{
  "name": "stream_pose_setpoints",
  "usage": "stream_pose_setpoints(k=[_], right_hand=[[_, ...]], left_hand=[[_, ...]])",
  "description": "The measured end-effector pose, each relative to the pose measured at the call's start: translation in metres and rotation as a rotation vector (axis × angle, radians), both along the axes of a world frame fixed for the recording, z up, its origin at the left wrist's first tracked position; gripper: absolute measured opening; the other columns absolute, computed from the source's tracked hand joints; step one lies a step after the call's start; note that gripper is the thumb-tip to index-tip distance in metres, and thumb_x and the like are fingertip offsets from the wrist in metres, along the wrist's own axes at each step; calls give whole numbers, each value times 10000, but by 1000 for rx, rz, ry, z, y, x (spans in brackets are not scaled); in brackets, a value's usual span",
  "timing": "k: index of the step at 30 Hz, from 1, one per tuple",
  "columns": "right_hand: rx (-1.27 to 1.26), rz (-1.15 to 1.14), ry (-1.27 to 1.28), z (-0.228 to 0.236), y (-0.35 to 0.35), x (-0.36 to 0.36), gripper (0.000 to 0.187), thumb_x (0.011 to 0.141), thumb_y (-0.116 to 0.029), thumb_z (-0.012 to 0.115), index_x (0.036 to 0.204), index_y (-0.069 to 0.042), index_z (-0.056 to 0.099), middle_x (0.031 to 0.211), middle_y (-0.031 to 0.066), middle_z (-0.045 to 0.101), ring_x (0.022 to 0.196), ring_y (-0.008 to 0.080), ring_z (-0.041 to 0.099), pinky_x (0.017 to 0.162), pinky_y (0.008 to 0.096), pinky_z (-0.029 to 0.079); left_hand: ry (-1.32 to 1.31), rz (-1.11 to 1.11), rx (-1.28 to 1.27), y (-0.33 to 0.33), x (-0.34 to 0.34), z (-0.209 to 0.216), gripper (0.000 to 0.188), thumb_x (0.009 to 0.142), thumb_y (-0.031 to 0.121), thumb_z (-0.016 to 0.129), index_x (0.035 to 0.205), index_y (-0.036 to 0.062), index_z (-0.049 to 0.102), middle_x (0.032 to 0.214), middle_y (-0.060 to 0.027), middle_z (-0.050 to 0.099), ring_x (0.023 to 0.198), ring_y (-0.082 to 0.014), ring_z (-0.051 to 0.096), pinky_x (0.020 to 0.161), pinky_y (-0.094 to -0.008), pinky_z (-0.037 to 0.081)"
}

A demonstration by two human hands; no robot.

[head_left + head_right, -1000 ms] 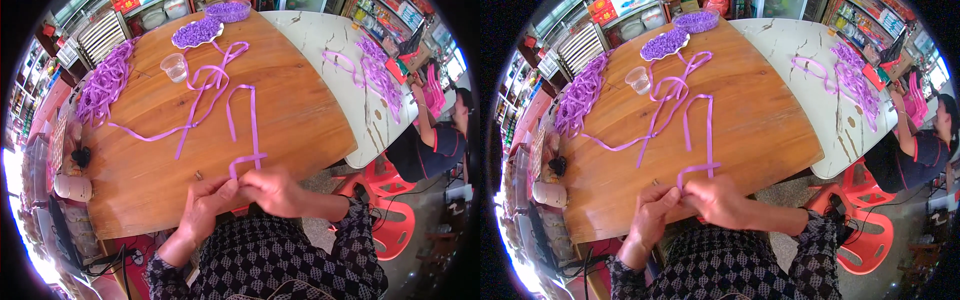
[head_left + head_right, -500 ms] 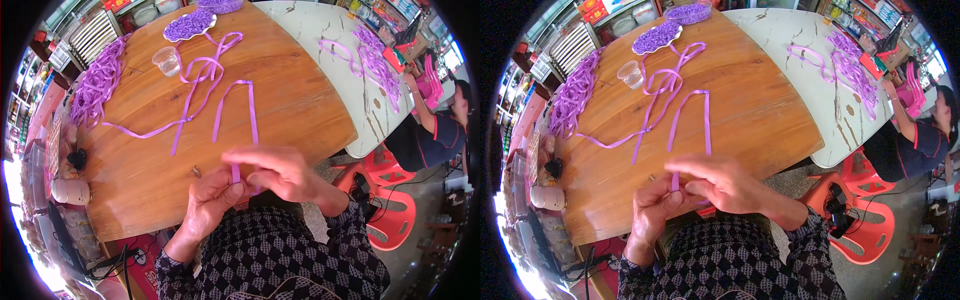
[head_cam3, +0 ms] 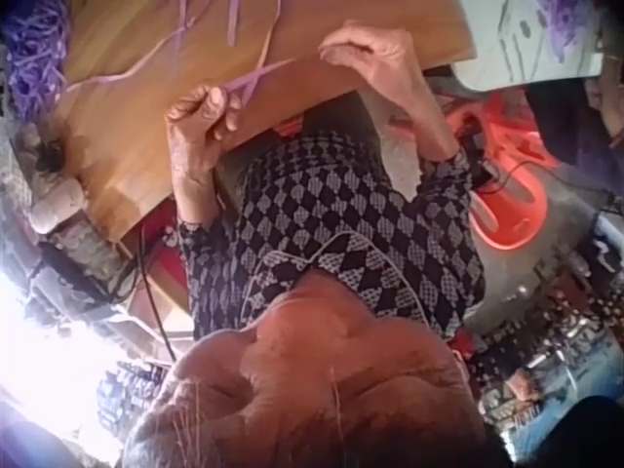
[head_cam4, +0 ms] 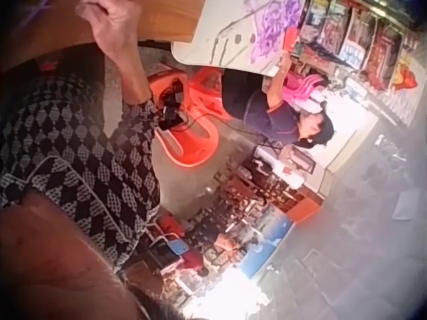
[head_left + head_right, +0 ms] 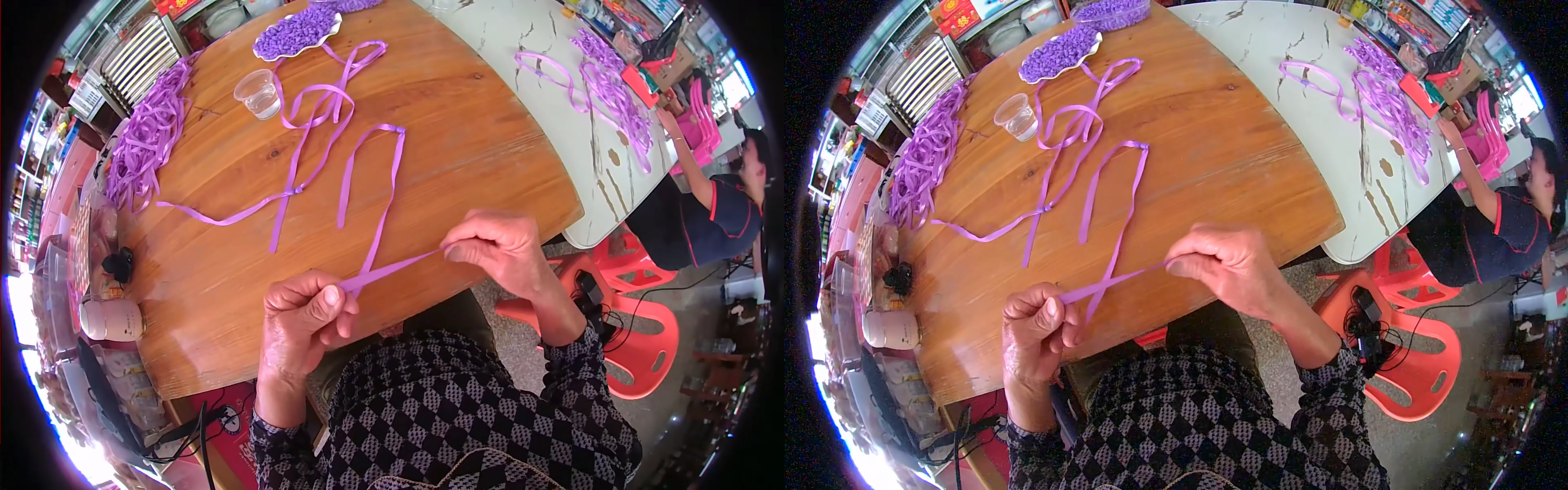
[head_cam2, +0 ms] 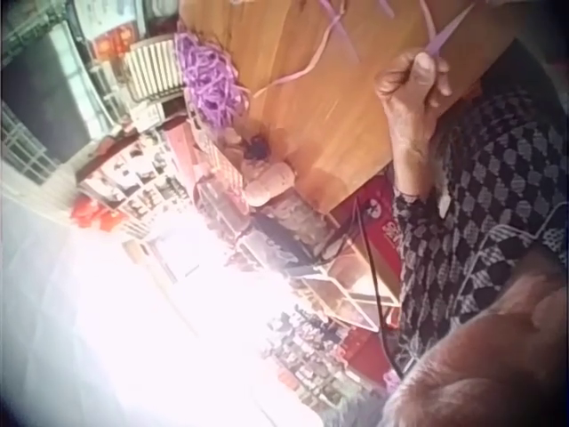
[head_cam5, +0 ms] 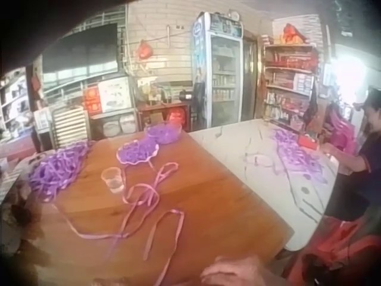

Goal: Tying purple ribbons into bows at a workstation.

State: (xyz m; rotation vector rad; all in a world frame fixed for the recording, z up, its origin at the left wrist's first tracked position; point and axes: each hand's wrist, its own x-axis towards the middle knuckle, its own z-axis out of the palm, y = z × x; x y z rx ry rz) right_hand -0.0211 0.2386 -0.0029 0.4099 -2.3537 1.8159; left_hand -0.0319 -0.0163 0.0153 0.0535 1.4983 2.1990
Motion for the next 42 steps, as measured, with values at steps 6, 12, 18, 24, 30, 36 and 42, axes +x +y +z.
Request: stream_pose_setpoints(k=[6, 12, 18, 24, 30, 36, 42], right_hand=[[-12, -205, -48, -9, 6, 5, 59, 749, -9, 674, 732, 23, 627, 613, 51, 558, 539, 111, 506, 484, 233, 379], [538, -52, 447, -18, -10, 13, 125, 628, 52, 635, 728, -14, 600, 613, 92, 496, 502, 213, 469, 442, 304, 356], [465, -96, 614, 15, -37, 15, 216, 637, 37, 633, 842, -26, 609, 747, 83, 574, 554, 213, 511, 471, 313, 403], [-4, -4, 238, -5, -48, 12, 89, 799, -29, 623, 875, 11, 598, 807, 95, 612, 664, 169, 584, 562, 257, 466], [-251, -50, -45, -15, -56, 15, 70, 856, -34, 581, 899, 20, 591, 775, 37, 606, 678, 66, 547, 593, 209, 457], [-535, 19, -412, -11, -58, 13, 110, 875, -78, 565, 884, 29, 590, 747, 26, 593, 663, 53, 518, 594, 188, 433], [-774, 94, -567, -18, -59, 14, 128, 875, -75, 558, 902, 48, 578, 744, 33, 577, 637, 67, 502, 565, 192, 406]], left_hand=[[-7, -7, 250, 3, -5, -13, 239, 842, 196, 613, 769, -31, 596, 620, -124, 600, 416, -111, 466, 390, -192, 336], [6, -73, 184, 25, -11, -5, 222, 836, 55, 586, 1042, -26, 562, 908, -156, 640, 535, -122, 539, 490, -220, 419], [-6, -237, -80, 36, 4, -7, 319, 775, -20, 643, 1082, 2, 559, 964, -57, 622, 843, -95, 561, 724, -221, 464], [-100, -416, -62, 37, 3, -5, 140, 770, 35, 687, 871, -20, 608, 735, -18, 595, 627, -73, 548, 590, -194, 453], [-210, -188, -46, 34, -2, -4, 177, 742, -9, 689, 889, -25, 590, 786, -65, 628, 637, -104, 584, 578, -204, 480], [46, 50, -194, 47, 12, -9, 214, 758, 2, 678, 931, -40, 560, 798, -69, 624, 641, -97, 587, 570, -201, 483], [819, 180, -658, 38, 13, -19, 205, 744, 14, 676, 938, -2, 610, 769, -78, 601, 616, -139, 586, 545, -241, 466]])
